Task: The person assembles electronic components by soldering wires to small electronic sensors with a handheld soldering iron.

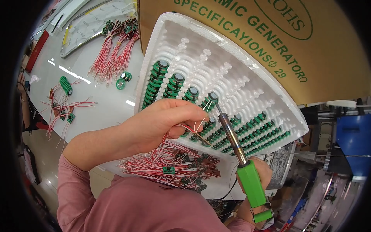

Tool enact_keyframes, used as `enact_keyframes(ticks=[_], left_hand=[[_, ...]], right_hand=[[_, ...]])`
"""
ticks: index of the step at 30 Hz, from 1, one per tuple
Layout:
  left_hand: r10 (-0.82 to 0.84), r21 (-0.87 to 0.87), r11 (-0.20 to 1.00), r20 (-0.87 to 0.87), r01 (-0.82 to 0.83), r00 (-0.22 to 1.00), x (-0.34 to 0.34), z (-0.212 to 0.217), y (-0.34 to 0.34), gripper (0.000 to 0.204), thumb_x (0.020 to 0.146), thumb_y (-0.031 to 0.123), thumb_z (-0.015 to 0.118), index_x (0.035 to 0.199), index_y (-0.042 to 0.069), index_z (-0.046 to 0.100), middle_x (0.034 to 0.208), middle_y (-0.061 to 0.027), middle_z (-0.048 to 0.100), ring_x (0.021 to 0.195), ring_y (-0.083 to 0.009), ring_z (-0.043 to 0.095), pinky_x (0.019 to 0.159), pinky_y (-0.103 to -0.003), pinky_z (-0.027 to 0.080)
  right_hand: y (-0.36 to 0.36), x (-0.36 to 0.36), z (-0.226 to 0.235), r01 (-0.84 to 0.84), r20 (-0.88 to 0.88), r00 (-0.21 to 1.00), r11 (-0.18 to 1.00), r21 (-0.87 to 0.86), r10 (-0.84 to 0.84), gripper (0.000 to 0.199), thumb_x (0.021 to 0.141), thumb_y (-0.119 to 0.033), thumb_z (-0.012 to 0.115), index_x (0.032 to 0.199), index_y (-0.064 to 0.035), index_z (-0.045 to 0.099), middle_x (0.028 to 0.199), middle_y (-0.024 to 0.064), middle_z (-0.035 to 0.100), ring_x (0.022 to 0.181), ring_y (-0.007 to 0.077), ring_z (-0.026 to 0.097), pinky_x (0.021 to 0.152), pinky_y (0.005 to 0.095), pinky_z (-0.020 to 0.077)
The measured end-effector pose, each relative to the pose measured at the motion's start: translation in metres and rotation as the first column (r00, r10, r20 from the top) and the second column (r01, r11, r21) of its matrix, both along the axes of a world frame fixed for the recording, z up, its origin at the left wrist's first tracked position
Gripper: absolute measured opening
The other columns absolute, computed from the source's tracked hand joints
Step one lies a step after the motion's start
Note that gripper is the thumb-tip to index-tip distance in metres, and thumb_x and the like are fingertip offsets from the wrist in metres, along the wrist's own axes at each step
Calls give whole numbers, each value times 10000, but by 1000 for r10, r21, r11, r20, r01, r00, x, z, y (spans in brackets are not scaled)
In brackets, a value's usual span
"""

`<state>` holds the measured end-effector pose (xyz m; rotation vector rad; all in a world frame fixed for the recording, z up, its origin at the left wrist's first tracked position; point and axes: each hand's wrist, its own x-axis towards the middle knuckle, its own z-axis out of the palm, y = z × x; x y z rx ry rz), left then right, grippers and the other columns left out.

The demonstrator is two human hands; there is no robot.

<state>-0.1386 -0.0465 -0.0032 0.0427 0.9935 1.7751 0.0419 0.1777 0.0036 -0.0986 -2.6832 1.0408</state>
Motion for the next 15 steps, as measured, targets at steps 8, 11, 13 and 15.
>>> enact_keyframes(ticks=[8,11,13,15], left_hand=[[-29,-28,999,-13,29,999,0,2,4,174,801,224,582,824,54,608,718,15,551,494,-19,308,429,-173,204],[-28,-25,999,-44,27,999,2,6,6,170,814,212,578,848,47,605,735,6,572,493,-14,338,421,-158,229],[18,-88,996,-151,-32,988,3,11,5,157,825,200,574,863,50,602,759,-4,591,498,-9,366,423,-146,257],[42,-98,993,-186,-61,982,4,14,3,150,825,198,575,862,55,604,763,-9,595,502,-7,371,424,-145,260]], right_hand=[[5,-6,5,-103,-108,988,993,59,109,285,745,-263,654,648,-56,485,521,42,520,422,139,481,410,246,363],[5,0,1,-49,-184,982,998,-44,40,284,736,-254,667,680,-44,484,542,62,523,429,140,490,424,249,375],[5,0,4,-37,-170,985,999,-40,30,296,724,-265,679,709,-44,483,547,64,525,420,142,488,440,259,387],[7,3,0,3,-171,985,992,-126,-24,312,714,-293,685,736,-56,485,520,45,518,408,146,485,454,268,396]])
